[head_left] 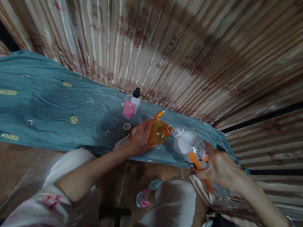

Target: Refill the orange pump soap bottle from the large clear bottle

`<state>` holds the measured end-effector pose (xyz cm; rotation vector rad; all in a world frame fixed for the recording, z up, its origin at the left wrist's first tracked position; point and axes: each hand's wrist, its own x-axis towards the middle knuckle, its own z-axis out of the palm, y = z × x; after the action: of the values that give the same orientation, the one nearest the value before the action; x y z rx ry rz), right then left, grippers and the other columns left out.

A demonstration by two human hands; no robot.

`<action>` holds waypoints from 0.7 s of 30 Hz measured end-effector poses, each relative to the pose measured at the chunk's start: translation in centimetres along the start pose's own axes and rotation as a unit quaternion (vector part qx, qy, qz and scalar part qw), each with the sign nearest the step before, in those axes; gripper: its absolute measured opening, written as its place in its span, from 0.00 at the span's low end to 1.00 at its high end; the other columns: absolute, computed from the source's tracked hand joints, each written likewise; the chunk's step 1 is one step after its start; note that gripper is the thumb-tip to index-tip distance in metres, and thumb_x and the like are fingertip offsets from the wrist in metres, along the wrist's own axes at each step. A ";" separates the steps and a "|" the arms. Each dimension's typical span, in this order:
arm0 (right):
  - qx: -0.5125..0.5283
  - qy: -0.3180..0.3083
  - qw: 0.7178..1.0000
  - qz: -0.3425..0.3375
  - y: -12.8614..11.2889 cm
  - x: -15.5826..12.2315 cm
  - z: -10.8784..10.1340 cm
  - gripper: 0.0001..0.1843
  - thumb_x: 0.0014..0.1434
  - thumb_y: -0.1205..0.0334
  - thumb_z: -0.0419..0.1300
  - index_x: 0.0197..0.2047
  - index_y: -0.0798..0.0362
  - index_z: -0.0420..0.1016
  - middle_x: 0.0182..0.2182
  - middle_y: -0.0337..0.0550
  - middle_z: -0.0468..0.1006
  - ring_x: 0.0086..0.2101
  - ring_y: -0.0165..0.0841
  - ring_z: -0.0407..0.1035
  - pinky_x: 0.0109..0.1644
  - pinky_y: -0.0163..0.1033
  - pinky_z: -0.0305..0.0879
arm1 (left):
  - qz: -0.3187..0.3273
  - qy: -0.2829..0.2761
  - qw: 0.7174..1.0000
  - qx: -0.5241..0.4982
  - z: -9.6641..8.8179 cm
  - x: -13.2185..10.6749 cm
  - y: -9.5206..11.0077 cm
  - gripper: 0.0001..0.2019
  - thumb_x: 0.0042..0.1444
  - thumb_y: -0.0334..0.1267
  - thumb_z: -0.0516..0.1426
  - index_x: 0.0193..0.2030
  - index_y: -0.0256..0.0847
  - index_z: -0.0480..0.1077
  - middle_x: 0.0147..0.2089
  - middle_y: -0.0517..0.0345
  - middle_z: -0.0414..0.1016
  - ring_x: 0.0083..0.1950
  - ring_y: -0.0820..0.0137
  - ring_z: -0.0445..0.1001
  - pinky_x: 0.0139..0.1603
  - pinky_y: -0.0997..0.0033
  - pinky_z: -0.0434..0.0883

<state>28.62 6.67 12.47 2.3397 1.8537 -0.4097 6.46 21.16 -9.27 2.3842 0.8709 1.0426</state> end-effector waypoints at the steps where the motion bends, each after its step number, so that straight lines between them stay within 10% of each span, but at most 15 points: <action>1: 0.003 0.000 1.000 -0.002 0.0 0.0 0.0 0.26 0.44 0.48 0.63 0.45 0.44 0.62 0.27 0.36 0.77 0.30 0.45 0.77 0.36 0.43 0.64 | 0.000 0.001 1.000 -0.001 0.0 0.0 0.0 0.50 0.61 0.45 0.69 0.82 0.36 0.48 0.77 0.26 0.69 0.79 0.42 0.70 0.77 0.36 0.71; 21: 0.000 -0.002 1.000 -0.001 0.1 -0.2 -0.1 0.26 0.43 0.48 0.62 0.45 0.45 0.62 0.28 0.38 0.77 0.29 0.44 0.76 0.36 0.43 0.64 | -0.007 -0.005 1.000 0.003 -0.1 0.0 0.3 0.50 0.61 0.46 0.69 0.83 0.39 0.49 0.77 0.29 0.69 0.78 0.41 0.71 0.74 0.36 0.75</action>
<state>28.69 6.52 12.57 2.3352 1.8542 -0.4155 6.50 20.96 -8.97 2.3831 0.8863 1.0245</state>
